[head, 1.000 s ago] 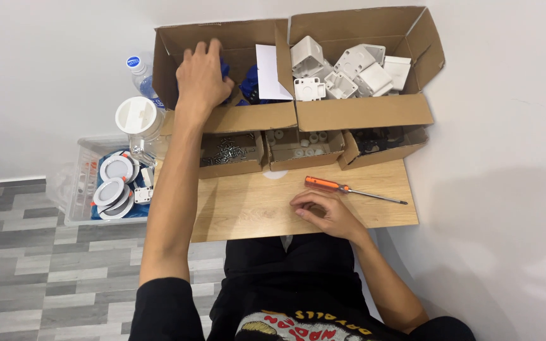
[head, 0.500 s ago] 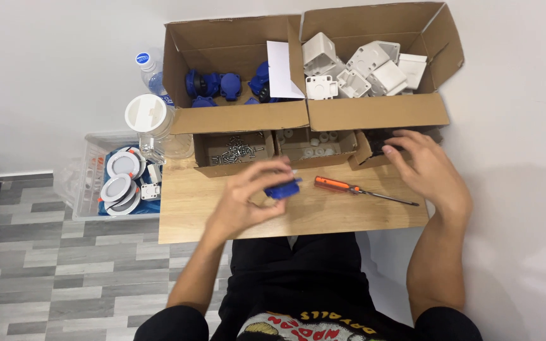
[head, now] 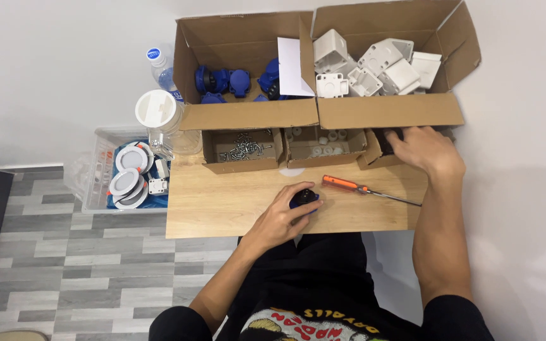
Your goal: The person assembles a blue electrical component with a white plastic cover and secures it with screws using an orange screwdriver. They retrieve parts from a cardboard box, fit the cover, and tighten multiple screws on the assembled unit.
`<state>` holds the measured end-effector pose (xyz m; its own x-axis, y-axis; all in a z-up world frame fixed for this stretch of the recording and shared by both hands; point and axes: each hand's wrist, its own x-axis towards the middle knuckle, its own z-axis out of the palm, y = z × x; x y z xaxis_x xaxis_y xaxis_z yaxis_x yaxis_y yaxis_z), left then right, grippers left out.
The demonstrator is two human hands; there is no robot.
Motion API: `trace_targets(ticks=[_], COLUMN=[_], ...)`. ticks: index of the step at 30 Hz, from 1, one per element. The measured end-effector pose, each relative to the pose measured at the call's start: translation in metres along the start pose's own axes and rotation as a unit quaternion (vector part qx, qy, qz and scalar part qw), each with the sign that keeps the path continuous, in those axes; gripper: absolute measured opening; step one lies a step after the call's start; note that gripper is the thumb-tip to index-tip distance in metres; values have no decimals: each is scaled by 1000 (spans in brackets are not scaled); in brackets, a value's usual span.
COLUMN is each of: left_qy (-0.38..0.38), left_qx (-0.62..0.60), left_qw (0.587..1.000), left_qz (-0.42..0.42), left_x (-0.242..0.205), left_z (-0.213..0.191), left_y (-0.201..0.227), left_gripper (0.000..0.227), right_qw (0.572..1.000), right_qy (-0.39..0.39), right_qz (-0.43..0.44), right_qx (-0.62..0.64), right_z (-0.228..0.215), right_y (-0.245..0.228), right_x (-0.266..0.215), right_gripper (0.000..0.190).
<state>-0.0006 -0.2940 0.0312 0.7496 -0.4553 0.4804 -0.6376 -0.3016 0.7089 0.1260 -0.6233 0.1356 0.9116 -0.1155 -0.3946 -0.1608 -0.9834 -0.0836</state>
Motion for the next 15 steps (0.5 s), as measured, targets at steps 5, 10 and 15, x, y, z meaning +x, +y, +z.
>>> trace_targets(ticks=[5,10,15], left_qy=[-1,0,-13], left_qx=[71,85,100], left_qw=[997,996,995], left_qz=[12,14,17], left_x=[-12,-16,-17], left_z=[19,25,21], left_y=[-13,-12,-5], left_gripper=[37,36,39], right_qw=[1000,998,992], right_qy=[-12,-53,-84], right_qz=[11,35,28], right_qx=[10,-22,-86], right_z=[-13,-18,-14], right_y=[-15,-15,-14], right_x=[-8,5,17], right_gripper=[76,88,85])
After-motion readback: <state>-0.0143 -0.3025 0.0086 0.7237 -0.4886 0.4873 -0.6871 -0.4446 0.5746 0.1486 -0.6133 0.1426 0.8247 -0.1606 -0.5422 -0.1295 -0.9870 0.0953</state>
